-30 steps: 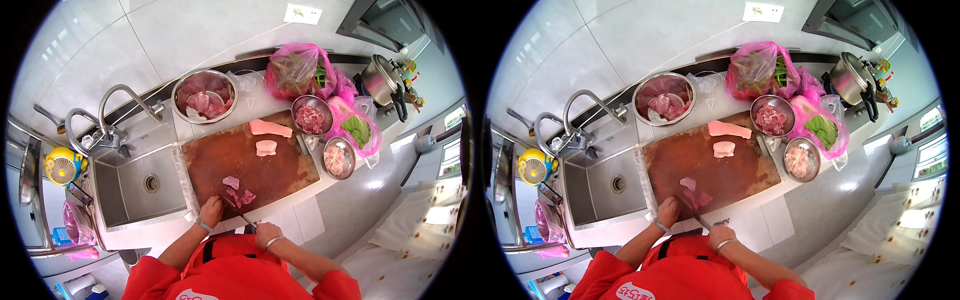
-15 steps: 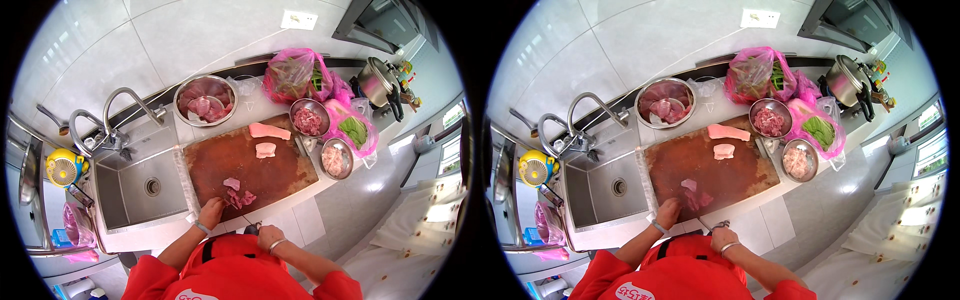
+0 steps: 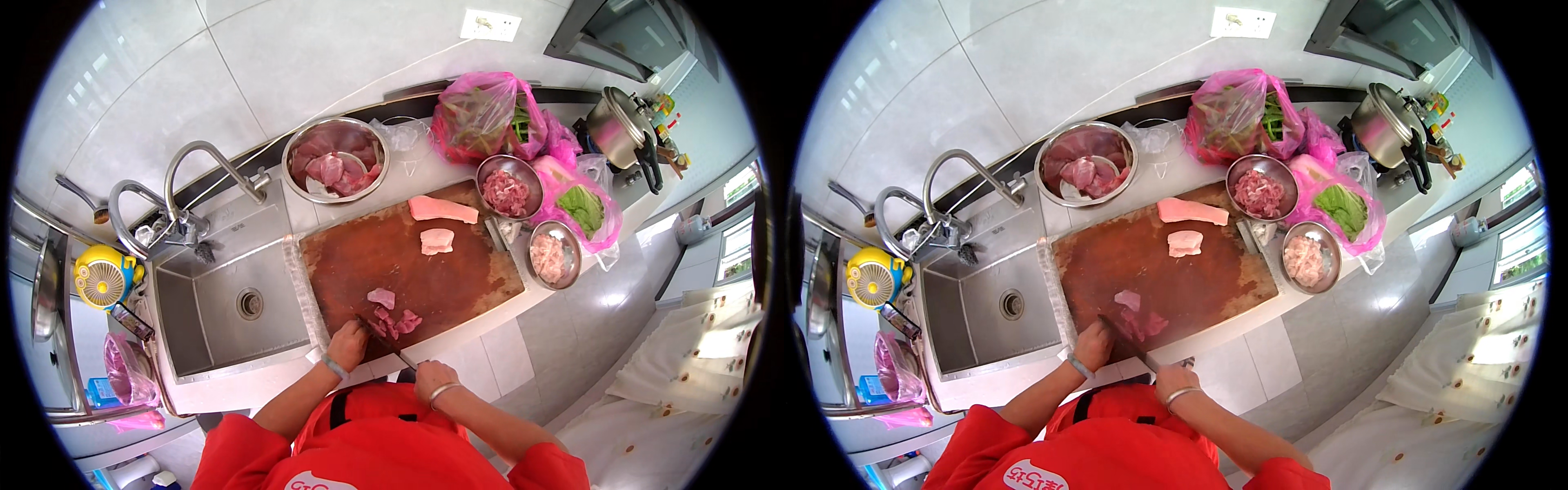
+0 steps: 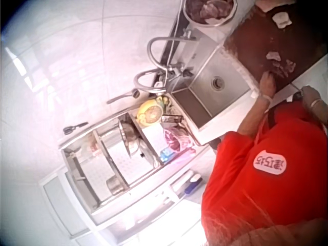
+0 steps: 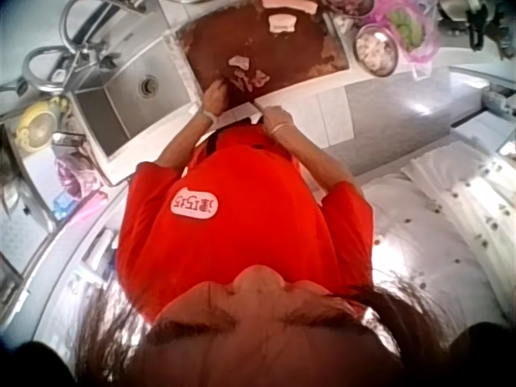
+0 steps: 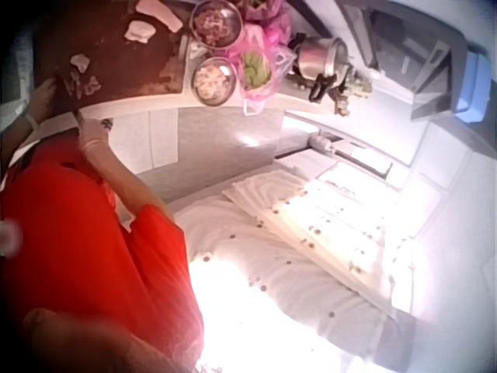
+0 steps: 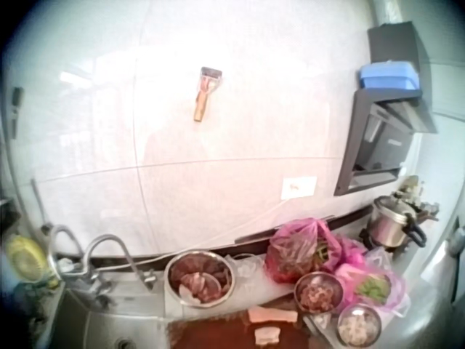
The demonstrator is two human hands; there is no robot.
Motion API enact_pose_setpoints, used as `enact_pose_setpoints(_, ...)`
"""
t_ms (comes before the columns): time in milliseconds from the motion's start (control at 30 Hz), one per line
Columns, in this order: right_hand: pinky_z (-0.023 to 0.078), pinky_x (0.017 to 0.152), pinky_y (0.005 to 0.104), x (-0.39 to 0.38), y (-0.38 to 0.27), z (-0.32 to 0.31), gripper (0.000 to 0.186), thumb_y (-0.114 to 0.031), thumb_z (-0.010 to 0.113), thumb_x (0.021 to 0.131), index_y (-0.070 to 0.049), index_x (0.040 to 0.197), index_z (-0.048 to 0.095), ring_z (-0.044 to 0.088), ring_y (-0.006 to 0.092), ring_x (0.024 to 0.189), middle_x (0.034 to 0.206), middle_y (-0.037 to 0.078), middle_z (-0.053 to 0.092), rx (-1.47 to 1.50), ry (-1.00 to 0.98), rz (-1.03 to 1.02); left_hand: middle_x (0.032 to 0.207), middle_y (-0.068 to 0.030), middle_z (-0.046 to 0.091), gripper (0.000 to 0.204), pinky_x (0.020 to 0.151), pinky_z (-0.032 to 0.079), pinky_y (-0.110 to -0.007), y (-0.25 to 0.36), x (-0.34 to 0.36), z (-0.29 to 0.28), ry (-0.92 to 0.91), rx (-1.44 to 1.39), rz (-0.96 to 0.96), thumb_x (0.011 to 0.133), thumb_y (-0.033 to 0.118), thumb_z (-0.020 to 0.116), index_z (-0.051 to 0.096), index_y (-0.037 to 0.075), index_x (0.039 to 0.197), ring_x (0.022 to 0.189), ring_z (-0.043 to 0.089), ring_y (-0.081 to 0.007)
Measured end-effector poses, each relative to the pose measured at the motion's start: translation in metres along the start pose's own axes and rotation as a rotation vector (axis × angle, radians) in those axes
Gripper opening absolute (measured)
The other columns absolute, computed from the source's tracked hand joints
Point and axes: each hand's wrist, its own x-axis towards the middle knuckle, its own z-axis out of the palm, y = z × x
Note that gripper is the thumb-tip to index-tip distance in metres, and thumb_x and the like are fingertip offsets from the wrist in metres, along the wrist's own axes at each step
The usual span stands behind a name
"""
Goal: The person slices raw pork on a wooden cutting board using a cleaver, then transfers the cut pieces into a metal bowl. The person repeats this process with multiple pieces of meat, maintaining a steady cutting rhythm.
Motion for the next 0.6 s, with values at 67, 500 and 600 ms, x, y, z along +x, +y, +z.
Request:
enact_pose_setpoints(67,0.05,0.077,0.0419,0.013,-0.011,-0.004,0.021,-0.012,0.05,0.076,-0.001,0.086,0.065,0.062,0.0354,0.087,0.089,0.022,0.063,0.022,0.005,-0.006,0.087,-0.014,0.057,0.012,0.071,0.048,-0.039,-0.009,0.003,0.003,-0.035,0.07,0.02,0.073,0.003,0.054,0.057,0.002,0.085,0.083,0.055,-0.0312)
enact_pose_setpoints(500,0.049,0.075,0.0435,-0.007,0.012,0.001,0.025,-0.016,0.049,0.076,0.0,0.085,0.065,0.061,0.0383,0.083,0.085,0.025,0.062,0.032,0.028,0.029,0.093,-0.0116,0.06,0.014,0.072,0.049,-0.036,-0.007,0.008,-0.004,0.111,-0.04,0.05,0.075,0.005,0.055,0.063,0.006,0.087,0.086,0.058,-0.0275)
enact_pose_setpoints(600,0.049,0.076,0.0437,-0.004,0.009,0.005,0.025,-0.016,0.049,0.076,0.0,0.085,0.065,0.061,0.0383,0.083,0.086,0.025,0.062,0.047,0.003,0.009,0.092,-0.0113,0.059,0.013,0.071,0.049,-0.036,-0.006,0.008,-0.003,0.118,-0.034,0.066,0.075,0.004,0.056,0.063,0.005,0.086,0.085,0.058,-0.0275)
